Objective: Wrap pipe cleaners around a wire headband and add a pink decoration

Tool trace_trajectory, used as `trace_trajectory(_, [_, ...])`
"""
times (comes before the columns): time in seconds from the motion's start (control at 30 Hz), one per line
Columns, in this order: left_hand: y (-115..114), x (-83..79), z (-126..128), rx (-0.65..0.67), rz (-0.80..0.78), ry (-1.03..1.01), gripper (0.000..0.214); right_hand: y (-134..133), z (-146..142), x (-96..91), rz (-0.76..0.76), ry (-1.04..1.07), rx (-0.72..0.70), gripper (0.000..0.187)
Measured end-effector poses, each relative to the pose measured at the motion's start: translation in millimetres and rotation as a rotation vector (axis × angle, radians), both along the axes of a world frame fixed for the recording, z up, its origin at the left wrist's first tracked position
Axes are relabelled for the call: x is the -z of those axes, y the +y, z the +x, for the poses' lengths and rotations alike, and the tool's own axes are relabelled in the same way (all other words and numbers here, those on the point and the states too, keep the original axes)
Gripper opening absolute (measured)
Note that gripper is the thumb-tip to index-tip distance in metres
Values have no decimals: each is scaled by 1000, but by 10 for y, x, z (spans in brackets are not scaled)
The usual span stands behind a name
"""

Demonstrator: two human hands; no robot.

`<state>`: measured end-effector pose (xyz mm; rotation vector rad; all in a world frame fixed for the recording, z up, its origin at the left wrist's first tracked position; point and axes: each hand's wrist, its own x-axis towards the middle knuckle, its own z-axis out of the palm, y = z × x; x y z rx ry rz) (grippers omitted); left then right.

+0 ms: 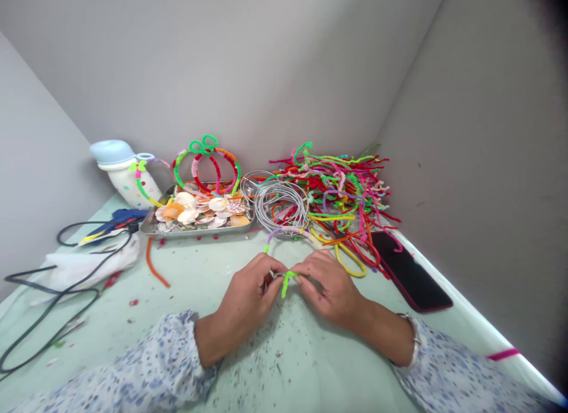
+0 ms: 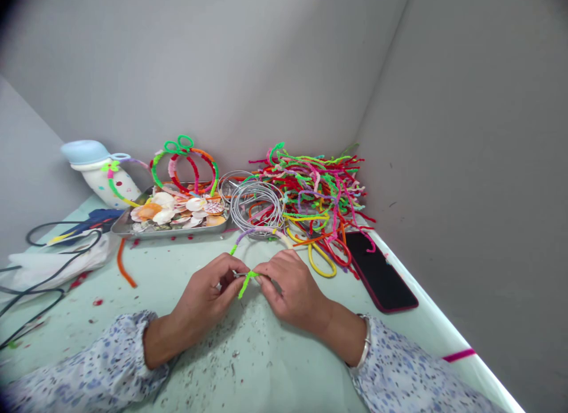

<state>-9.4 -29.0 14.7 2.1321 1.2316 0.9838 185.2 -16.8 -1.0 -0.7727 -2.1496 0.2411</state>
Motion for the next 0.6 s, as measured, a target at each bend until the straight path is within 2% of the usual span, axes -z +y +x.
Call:
trace_trajectory(0.3, [-15, 18, -22, -6, -14, -14, 9, 7, -8, 3, -1, -13, 1, 14])
trace_trajectory(0.6, [-10, -33, -9, 2, -63, -59, 10, -6, -7, -2, 6, -27, -4, 13])
